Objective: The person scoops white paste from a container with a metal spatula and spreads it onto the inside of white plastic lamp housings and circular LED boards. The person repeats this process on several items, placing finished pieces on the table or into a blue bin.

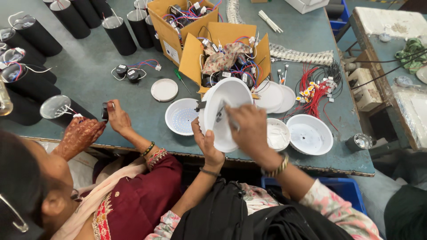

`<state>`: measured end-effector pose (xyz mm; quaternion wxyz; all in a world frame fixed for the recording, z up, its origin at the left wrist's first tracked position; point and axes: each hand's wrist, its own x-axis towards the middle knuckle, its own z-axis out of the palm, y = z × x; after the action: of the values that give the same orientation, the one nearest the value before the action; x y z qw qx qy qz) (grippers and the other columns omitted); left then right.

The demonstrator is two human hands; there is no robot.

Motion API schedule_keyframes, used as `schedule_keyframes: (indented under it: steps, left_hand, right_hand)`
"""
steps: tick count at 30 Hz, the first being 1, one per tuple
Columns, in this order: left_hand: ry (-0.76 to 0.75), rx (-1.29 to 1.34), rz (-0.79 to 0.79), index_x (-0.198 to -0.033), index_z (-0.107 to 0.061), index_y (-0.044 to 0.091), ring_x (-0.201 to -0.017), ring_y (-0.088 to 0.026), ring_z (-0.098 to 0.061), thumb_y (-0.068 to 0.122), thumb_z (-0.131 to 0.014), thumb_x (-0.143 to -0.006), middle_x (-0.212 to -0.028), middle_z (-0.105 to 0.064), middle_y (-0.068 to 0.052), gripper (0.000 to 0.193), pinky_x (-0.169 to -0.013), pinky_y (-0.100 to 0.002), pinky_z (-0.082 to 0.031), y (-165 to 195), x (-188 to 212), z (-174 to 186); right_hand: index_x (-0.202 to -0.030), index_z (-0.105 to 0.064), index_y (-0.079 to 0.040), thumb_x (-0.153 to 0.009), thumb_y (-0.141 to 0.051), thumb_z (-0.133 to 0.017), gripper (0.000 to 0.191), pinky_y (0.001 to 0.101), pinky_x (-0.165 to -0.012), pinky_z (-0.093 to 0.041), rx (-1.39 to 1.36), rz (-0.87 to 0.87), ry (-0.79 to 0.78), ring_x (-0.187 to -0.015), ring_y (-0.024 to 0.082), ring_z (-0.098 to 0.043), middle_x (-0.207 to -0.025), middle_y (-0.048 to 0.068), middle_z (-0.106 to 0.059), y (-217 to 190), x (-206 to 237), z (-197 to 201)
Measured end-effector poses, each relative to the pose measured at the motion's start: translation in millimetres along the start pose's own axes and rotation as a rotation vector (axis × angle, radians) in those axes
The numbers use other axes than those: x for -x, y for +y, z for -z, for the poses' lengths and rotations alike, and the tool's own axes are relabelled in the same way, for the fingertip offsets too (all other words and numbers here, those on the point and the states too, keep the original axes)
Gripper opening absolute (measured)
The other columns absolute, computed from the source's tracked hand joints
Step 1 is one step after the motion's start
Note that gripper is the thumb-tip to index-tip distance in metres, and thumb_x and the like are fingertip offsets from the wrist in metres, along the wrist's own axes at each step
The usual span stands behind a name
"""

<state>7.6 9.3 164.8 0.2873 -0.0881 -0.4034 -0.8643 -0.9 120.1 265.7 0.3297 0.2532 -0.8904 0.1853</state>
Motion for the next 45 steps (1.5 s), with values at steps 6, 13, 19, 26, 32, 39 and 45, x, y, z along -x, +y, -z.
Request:
schedule_keyframes:
  steps: [6,13,19,26,32,39,45]
  left_hand:
    - [0.004,0.027,0.024,-0.138,-0.042,-0.002,-0.114,-0.018,-0.054,0.043,-0.062,-0.1,-0.125,-0.055,-0.013,0.062,-0.101,-0.034,-0.046,5.0,-2.8,6.9]
    - [0.048,0.175,0.242,-0.131,-0.046,0.001,-0.108,-0.021,-0.061,0.037,-0.055,-0.099,-0.119,-0.06,-0.015,0.049,-0.094,-0.035,-0.051,15.5,-18.6,3.3]
    - [0.053,0.236,0.34,-0.125,-0.049,0.003,-0.107,-0.022,-0.061,0.036,-0.053,-0.102,-0.117,-0.06,-0.014,0.04,-0.093,-0.036,-0.052,18.4,-22.6,12.1]
    - [0.078,0.206,0.382,-0.116,-0.053,0.003,-0.105,-0.021,-0.062,0.035,-0.053,-0.102,-0.113,-0.061,-0.013,0.034,-0.091,-0.036,-0.053,24.8,-27.2,18.5]
    - [0.028,0.189,0.43,-0.115,-0.052,0.005,-0.098,-0.019,-0.063,0.034,-0.053,-0.103,-0.107,-0.061,-0.011,0.031,-0.085,-0.034,-0.054,24.4,-30.8,16.7]
    - [-0.02,0.211,0.407,-0.113,-0.052,0.006,-0.097,-0.015,-0.059,0.032,-0.054,-0.108,-0.104,-0.056,-0.006,0.027,-0.087,-0.031,-0.051,8.9,-21.0,8.9]
    - [-0.071,0.193,0.458,-0.114,-0.054,0.008,-0.096,-0.014,-0.057,0.034,-0.053,-0.105,-0.104,-0.057,-0.006,0.028,-0.084,-0.031,-0.05,17.2,-27.9,16.4]
  right_hand:
    - [-0.12,-0.072,-0.01,-0.077,-0.011,-0.073,0.043,0.0421,-0.084,-0.039,-0.173,0.086,-0.117,-0.103,0.023,-0.062,-0.101,0.002,-0.072,-30.8,30.2,17.6]
    - [-0.122,-0.075,-0.016,-0.087,-0.01,-0.073,0.036,0.0405,-0.092,-0.037,-0.049,0.24,-0.094,-0.121,0.022,-0.059,-0.123,-0.002,-0.074,14.6,-11.6,20.4]
    - [-0.132,-0.069,-0.02,-0.086,-0.009,-0.066,0.047,0.0441,-0.098,-0.034,0.082,0.502,-0.281,-0.14,0.022,-0.048,-0.138,-0.004,-0.067,22.8,-2.0,10.0]
    - [-0.134,-0.064,-0.023,-0.084,-0.013,-0.065,0.05,0.0467,-0.101,-0.031,0.194,0.615,-0.468,-0.146,0.017,-0.04,-0.142,-0.006,-0.064,45.7,19.1,26.1]
    - [-0.12,-0.073,-0.022,-0.091,-0.016,-0.074,0.029,0.0452,-0.101,-0.029,0.049,0.421,-0.219,-0.136,0.017,-0.053,-0.117,-0.005,-0.076,39.3,1.2,38.4]
    - [-0.119,-0.076,-0.016,-0.089,-0.012,-0.071,0.031,0.0479,-0.095,-0.03,0.154,0.18,-0.019,-0.119,0.021,-0.059,-0.103,-0.002,-0.075,-4.7,-11.6,-0.5]
    - [-0.125,-0.07,-0.013,-0.088,-0.015,-0.068,0.038,0.0462,-0.093,-0.033,0.029,0.325,-0.176,-0.125,0.022,-0.057,-0.119,0.0,-0.073,-10.0,18.7,8.8]
